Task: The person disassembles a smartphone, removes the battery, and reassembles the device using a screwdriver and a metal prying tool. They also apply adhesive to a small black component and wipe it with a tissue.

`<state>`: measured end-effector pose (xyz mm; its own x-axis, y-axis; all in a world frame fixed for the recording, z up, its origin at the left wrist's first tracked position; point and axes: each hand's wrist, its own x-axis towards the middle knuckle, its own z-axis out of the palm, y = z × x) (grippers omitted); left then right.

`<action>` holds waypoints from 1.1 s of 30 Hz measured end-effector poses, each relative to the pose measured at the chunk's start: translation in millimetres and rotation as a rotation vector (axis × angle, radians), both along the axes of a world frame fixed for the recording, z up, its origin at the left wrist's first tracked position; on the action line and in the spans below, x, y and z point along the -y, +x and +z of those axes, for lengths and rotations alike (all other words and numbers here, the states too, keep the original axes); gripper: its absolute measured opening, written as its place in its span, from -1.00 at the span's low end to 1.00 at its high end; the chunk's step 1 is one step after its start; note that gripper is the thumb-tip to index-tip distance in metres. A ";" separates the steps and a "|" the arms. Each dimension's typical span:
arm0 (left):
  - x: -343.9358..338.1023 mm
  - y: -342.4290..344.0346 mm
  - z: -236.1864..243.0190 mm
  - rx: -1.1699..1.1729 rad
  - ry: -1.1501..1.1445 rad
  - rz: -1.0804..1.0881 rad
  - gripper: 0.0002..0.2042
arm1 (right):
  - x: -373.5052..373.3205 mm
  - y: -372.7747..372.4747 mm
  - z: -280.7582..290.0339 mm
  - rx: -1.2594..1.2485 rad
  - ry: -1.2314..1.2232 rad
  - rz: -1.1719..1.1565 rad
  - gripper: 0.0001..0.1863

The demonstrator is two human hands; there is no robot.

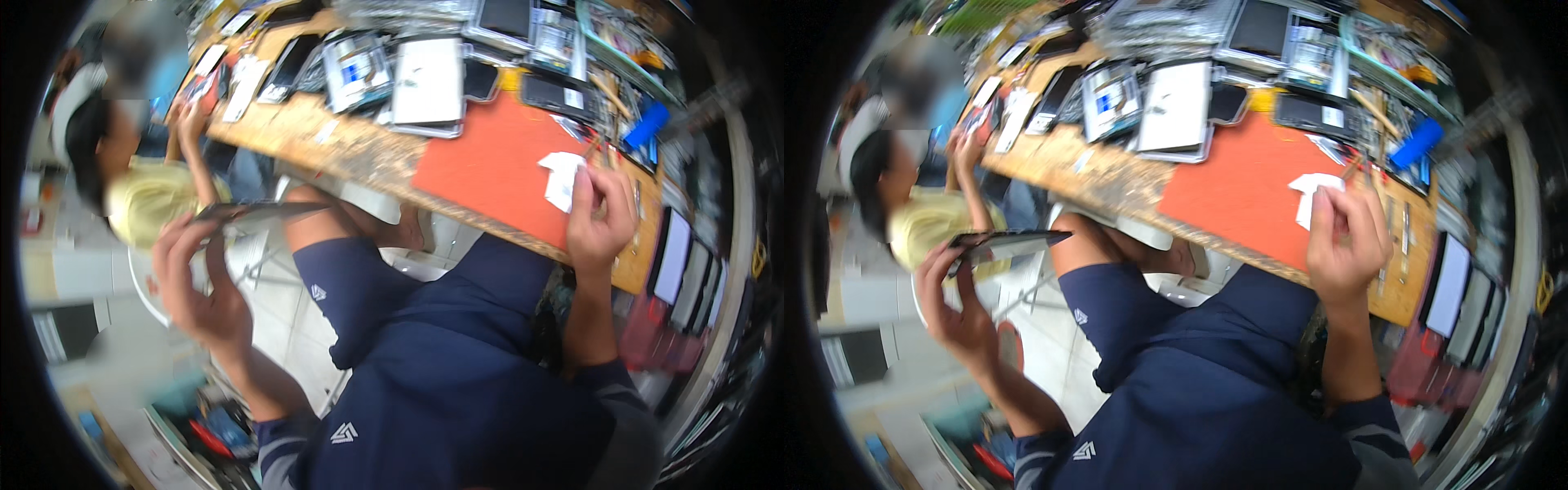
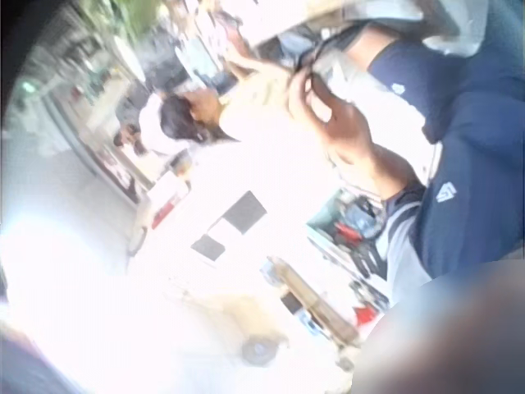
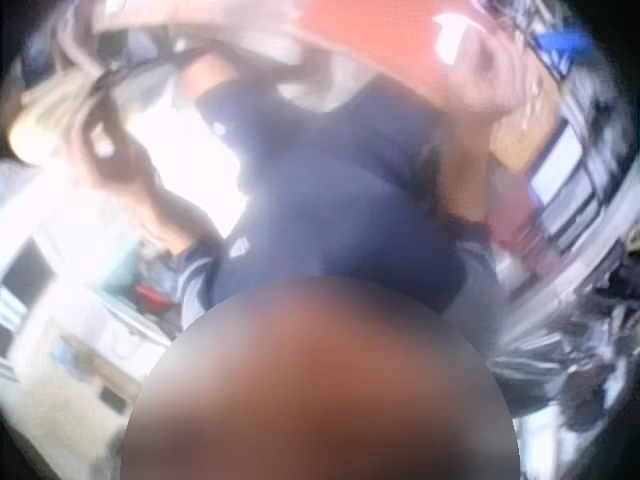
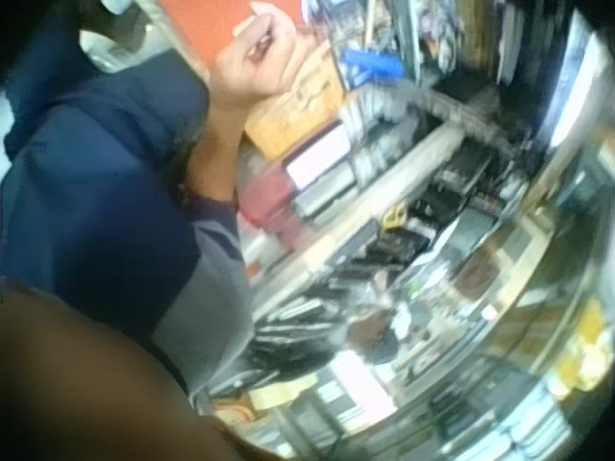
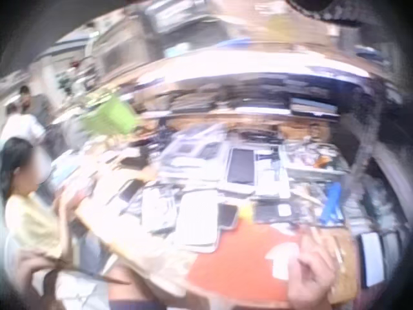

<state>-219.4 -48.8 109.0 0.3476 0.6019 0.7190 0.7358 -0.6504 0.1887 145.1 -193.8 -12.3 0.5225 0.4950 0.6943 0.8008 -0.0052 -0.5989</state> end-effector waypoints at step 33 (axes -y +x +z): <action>-119.5 -33.3 -295.6 0.538 -0.507 -0.008 -0.88 | -144.0 -164.5 -285.4 -1.242 -0.880 -0.187 -0.73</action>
